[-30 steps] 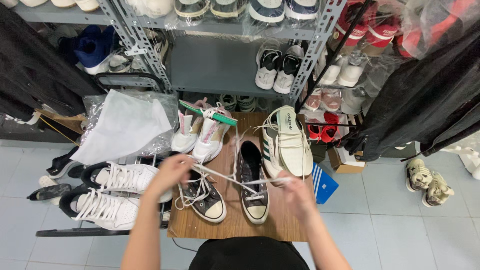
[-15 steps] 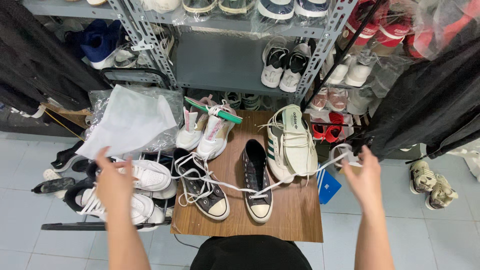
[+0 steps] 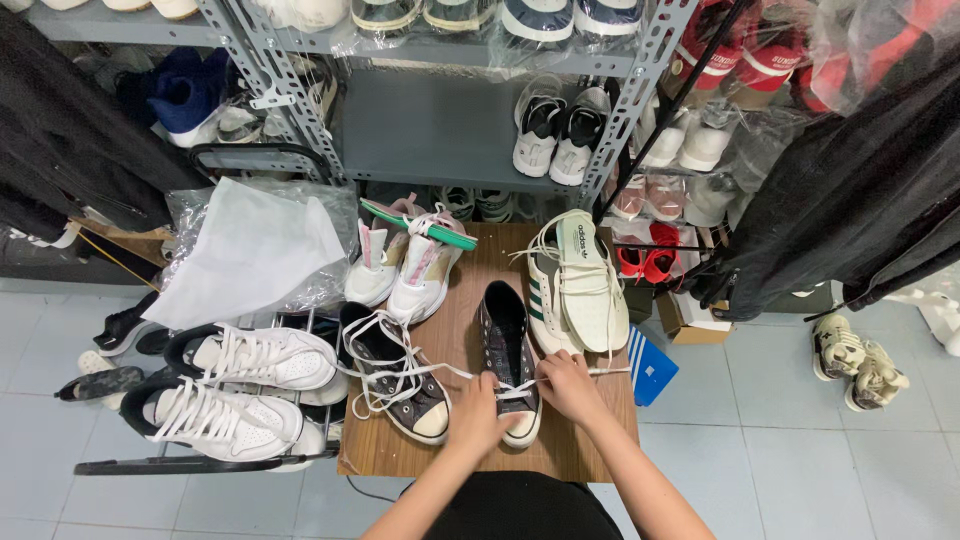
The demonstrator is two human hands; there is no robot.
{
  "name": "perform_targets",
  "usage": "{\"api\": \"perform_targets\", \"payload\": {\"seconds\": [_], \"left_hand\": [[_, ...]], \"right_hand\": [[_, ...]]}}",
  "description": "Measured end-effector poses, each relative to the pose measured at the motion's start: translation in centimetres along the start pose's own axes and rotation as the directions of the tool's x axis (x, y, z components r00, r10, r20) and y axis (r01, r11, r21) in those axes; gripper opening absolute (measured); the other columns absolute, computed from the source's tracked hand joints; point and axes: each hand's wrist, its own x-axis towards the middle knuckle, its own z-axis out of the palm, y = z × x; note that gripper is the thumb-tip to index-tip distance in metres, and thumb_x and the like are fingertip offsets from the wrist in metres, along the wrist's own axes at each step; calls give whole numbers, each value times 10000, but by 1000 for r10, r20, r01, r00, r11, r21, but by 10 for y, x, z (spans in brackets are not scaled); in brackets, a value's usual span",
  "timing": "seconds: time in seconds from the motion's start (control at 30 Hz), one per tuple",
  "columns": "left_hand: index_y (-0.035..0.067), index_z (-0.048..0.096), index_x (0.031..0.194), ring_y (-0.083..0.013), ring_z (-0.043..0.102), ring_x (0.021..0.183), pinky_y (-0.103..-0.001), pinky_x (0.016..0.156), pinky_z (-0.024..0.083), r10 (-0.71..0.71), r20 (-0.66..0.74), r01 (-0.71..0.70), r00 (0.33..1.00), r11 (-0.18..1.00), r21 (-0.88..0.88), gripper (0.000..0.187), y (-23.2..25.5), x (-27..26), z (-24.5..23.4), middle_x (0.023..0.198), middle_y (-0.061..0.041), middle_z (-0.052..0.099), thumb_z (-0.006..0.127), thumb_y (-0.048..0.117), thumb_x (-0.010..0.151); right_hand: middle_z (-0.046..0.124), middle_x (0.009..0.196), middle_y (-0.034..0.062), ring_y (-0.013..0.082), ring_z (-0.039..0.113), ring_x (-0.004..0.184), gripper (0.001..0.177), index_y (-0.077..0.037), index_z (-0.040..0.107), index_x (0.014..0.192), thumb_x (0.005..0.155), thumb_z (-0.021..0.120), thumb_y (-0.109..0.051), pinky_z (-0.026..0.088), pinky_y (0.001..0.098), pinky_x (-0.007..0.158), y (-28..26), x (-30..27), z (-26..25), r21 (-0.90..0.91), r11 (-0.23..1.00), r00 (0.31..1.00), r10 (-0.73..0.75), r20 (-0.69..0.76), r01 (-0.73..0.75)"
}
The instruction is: The person laces a black high-top sneaker by threading a white lace through the eyelets one by one.
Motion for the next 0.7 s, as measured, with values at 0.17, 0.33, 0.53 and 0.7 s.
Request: {"api": "perform_targets", "payload": {"seconds": [0.17,0.33,0.53,0.7], "left_hand": [[72,383,1270,-366,608,1088,-450,859,531,-97,-7,98,995,995,32,867,-21,9,34,1218,-191,573,894,445,676],[82,396,1269,-385,685,990,-478,757,556,-88,14,87,996,995,51,781,-51,18,34,1101,-197,662,832,476,755],[43,376,1240,-410,711,923,-487,776,548,-263,203,280,943,958,-60,699,-48,2,44,1017,-242,705,722,540,891],[18,256,1435,-421,719,891,-509,745,567,-310,151,321,939,945,-55,651,-63,21,44,1032,-237,700,553,411,1010]], "right_hand": [[635,932,128,338,632,926,204,-47,589,895,763,737,-97,491,434,819,-3,0,6,212,977,998,22,-55,-10],[655,925,165,367,660,926,183,-36,562,934,838,698,-110,521,439,790,-5,-9,15,362,930,988,112,-107,-66],[706,957,202,369,697,890,162,-34,565,1053,955,611,-154,539,448,794,11,-18,68,439,837,931,365,-6,-325],[716,886,211,362,707,830,161,-17,613,1057,957,608,-142,550,456,728,23,-8,108,555,797,911,380,-158,-237]]}}
